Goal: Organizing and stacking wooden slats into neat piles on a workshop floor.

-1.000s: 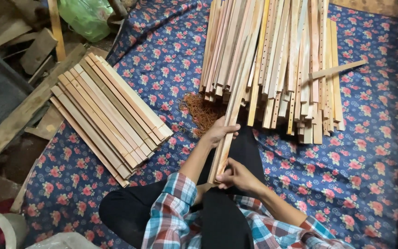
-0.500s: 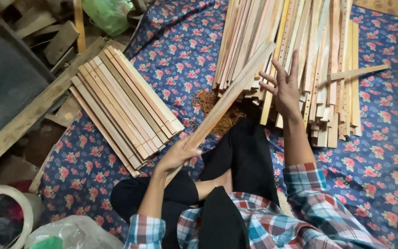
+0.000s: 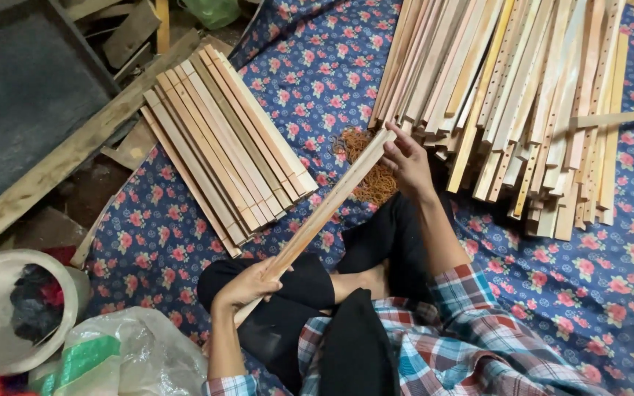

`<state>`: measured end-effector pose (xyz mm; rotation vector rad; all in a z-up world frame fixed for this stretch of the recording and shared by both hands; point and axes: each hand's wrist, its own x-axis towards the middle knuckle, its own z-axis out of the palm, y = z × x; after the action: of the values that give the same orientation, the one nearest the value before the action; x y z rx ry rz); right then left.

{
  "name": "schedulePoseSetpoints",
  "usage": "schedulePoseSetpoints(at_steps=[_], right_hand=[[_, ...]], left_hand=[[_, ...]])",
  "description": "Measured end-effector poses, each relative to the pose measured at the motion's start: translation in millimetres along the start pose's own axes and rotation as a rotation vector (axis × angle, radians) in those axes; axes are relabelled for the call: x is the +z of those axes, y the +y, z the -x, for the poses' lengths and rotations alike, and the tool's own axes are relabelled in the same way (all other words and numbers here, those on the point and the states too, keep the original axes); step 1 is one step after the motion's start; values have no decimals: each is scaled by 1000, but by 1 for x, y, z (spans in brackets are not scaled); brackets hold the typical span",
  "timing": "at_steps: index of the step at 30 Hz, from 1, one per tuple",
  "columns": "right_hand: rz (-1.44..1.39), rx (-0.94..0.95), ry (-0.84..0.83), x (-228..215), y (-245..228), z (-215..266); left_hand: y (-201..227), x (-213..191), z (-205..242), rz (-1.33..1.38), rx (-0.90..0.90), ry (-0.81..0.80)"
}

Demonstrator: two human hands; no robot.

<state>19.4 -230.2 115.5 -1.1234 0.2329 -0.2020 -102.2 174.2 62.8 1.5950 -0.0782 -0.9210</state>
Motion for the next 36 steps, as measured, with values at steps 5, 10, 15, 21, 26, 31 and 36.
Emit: schedulePoseSetpoints(at_steps=[5, 10, 15, 21, 26, 31, 36], right_hand=[[7, 62, 63, -6, 7, 3], [33, 72, 87, -9, 6, 9], [31, 72, 89, -16, 0, 11], [44, 46, 97, -13, 1, 11], [54, 30, 101, -10, -1, 15], [69, 36, 122, -8, -4, 16], [78, 50, 130, -4, -5, 17]], left_hand=[[5, 6, -22, -382, -46, 105], [66, 81, -64, -805, 239, 540], [69, 120, -113, -1090, 694, 907], [73, 120, -104, -898, 786, 936], [69, 120, -105, -778, 775, 929], [78, 120, -97, -680, 755, 900], [72, 118, -96, -655, 721, 887]])
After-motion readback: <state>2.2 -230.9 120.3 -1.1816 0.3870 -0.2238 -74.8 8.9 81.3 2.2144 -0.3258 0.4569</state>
